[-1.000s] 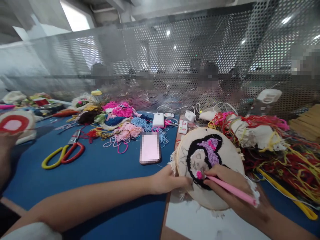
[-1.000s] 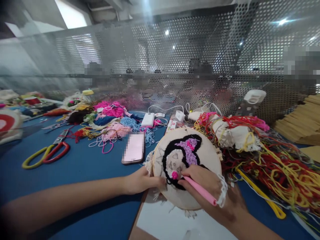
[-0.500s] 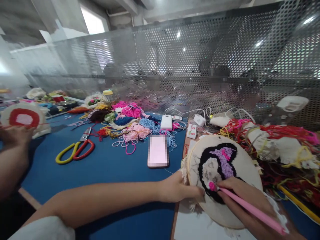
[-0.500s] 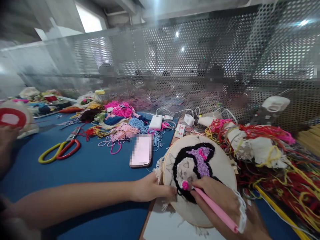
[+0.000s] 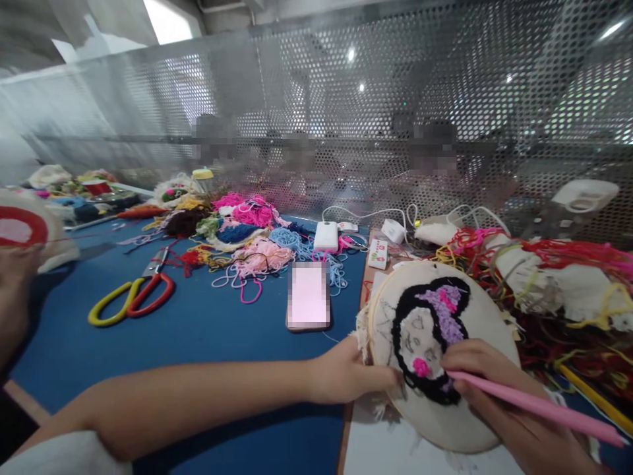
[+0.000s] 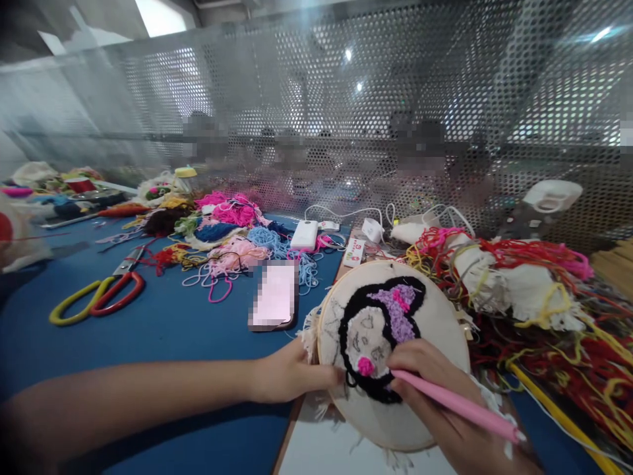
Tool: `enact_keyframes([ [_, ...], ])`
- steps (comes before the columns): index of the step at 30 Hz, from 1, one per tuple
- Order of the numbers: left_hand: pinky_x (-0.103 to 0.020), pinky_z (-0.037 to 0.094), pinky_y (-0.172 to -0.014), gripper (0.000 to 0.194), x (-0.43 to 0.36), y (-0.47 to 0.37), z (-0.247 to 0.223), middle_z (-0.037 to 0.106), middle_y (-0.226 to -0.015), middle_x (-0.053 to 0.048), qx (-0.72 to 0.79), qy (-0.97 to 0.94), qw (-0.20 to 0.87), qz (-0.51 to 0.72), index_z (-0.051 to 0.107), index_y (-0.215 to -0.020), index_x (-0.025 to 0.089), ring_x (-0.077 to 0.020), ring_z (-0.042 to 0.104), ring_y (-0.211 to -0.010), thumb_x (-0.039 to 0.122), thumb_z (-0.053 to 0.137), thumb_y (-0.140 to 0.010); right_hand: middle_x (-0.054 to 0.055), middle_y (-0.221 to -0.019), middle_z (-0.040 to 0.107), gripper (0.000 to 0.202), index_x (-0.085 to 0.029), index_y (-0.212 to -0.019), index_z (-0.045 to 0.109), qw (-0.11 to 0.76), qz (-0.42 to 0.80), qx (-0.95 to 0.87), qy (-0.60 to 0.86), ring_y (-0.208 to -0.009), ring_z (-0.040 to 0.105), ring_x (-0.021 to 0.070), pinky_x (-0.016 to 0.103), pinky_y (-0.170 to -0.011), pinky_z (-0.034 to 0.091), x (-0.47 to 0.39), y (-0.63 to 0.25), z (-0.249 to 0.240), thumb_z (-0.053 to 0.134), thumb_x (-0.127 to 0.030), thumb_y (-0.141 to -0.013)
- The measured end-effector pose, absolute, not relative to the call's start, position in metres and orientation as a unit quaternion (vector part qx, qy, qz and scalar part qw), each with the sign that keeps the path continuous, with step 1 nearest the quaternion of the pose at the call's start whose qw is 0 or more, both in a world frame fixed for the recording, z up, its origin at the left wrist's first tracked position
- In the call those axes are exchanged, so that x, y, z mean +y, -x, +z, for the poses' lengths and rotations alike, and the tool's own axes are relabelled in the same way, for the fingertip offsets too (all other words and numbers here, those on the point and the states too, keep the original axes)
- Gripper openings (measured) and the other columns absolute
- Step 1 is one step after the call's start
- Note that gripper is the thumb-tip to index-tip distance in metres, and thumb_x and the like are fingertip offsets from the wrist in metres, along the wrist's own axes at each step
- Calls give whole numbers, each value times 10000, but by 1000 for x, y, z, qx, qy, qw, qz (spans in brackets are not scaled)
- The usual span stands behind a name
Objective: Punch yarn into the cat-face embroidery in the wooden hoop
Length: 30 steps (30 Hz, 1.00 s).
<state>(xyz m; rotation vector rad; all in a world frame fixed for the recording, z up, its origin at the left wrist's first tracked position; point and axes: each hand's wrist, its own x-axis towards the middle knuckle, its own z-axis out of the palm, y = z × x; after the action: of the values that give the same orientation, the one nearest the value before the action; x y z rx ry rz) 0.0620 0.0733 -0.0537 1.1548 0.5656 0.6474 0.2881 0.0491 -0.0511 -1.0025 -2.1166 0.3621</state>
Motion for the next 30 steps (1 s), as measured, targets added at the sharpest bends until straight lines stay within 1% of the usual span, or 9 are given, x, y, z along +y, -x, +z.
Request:
enact_keyframes([
  [3,-205,478,-566,237,73,-63,-51,657,-696,-51,257,-521,759,294,696,-873,98,-105,553,-591,214,639,-674,18,-862,627,65,-247,-916,561,362,150,-832,392,-800,625,154,213,-696,518,49,-289,-51,525,-243,-862],
  [7,-213,480,-609,191,72,-64,-48,642,-665,-33,253,-527,750,311,702,-817,101,-106,549,-603,180,646,-652,10,-875,634,79,-252,-931,558,373,148,-826,395,-821,630,152,209,-721,511,47,-289,-53,530,-238,-859],
  [11,-216,485,-592,231,73,-63,-51,641,-658,-26,248,-528,750,311,696,-881,106,-104,548,-573,168,620,-671,4,-891,658,109,-264,-964,561,388,163,-814,401,-826,640,148,201,-709,509,48,-287,-53,517,-240,-868],
  [15,-223,494,-575,282,73,-62,-53,677,-760,-67,253,-525,754,303,682,-931,102,-125,578,-615,226,656,-680,-5,-867,678,106,-268,-955,582,373,177,-810,417,-787,651,141,189,-663,501,48,-288,-53,527,-259,-864],
  [19,-255,512,-635,334,75,-61,-53,689,-822,-85,252,-542,743,302,671,-983,106,-149,606,-674,270,668,-692,-15,-858,685,126,-279,-944,616,392,178,-788,441,-769,648,137,199,-676,488,45,-289,-57,532,-316,-857],
  [22,-249,519,-639,327,75,-61,-54,689,-818,-84,246,-535,749,303,668,-991,106,-142,610,-672,251,661,-698,-11,-863,686,141,-281,-945,624,397,182,-779,451,-774,645,143,208,-679,486,45,-291,-60,532,-337,-854],
  [27,-216,512,-572,297,75,-62,-53,682,-749,-68,260,-520,756,300,666,-979,95,-116,592,-590,214,651,-707,22,-851,651,103,-245,-917,581,396,190,-791,426,-783,627,156,225,-664,488,50,-294,-60,498,-291,-877],
  [30,-238,521,-599,310,75,-62,-50,694,-787,-73,279,-520,750,297,649,-1004,97,-133,609,-628,180,648,-706,22,-790,614,71,-233,-873,558,387,182,-803,415,-729,602,153,233,-627,473,52,-294,-57,499,-273,-879],
])
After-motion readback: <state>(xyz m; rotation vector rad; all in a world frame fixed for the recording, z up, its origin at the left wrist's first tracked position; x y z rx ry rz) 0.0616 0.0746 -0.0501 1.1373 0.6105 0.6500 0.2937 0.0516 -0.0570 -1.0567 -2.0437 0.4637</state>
